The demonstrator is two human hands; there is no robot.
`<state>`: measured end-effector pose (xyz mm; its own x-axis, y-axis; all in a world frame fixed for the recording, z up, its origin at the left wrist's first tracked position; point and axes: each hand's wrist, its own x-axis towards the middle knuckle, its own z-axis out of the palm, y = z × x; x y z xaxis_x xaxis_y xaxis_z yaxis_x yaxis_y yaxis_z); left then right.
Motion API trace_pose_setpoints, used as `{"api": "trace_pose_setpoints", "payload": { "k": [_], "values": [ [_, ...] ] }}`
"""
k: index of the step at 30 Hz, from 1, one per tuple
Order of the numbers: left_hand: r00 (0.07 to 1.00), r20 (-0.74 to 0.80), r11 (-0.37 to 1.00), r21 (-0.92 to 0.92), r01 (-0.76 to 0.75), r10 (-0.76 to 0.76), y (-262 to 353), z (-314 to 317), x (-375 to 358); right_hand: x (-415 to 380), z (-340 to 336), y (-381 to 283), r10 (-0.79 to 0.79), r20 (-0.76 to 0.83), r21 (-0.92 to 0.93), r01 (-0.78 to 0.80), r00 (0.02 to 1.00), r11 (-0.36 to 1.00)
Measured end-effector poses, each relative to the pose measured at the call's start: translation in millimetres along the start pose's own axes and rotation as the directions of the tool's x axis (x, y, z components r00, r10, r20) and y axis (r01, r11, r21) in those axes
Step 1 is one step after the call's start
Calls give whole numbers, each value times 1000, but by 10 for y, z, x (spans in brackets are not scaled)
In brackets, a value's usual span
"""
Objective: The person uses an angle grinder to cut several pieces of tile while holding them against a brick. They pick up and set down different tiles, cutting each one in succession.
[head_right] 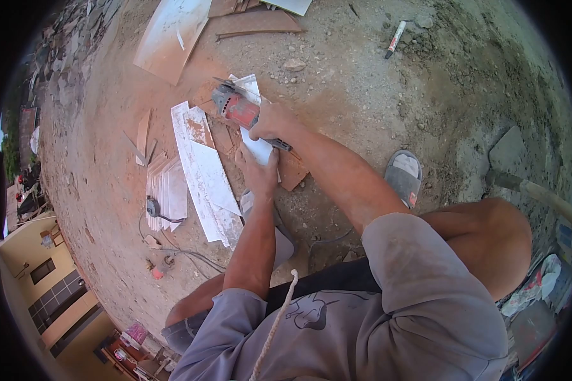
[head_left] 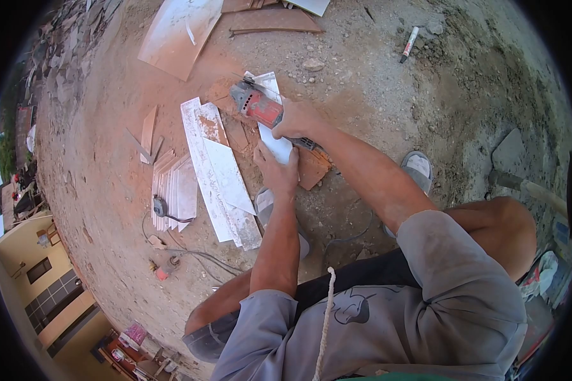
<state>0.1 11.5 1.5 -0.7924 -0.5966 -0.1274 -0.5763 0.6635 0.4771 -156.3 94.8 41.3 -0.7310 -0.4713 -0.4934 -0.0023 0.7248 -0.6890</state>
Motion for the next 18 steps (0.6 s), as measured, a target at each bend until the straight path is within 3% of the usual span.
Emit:
{"api": "trace_pose_setpoints", "payload": {
  "k": [18],
  "values": [
    [1000, -12, 999, 32, -8, 9, -18, 24, 6, -174, -139, -37, 30, 39, 21, -31, 999, 999]
  ]
}}
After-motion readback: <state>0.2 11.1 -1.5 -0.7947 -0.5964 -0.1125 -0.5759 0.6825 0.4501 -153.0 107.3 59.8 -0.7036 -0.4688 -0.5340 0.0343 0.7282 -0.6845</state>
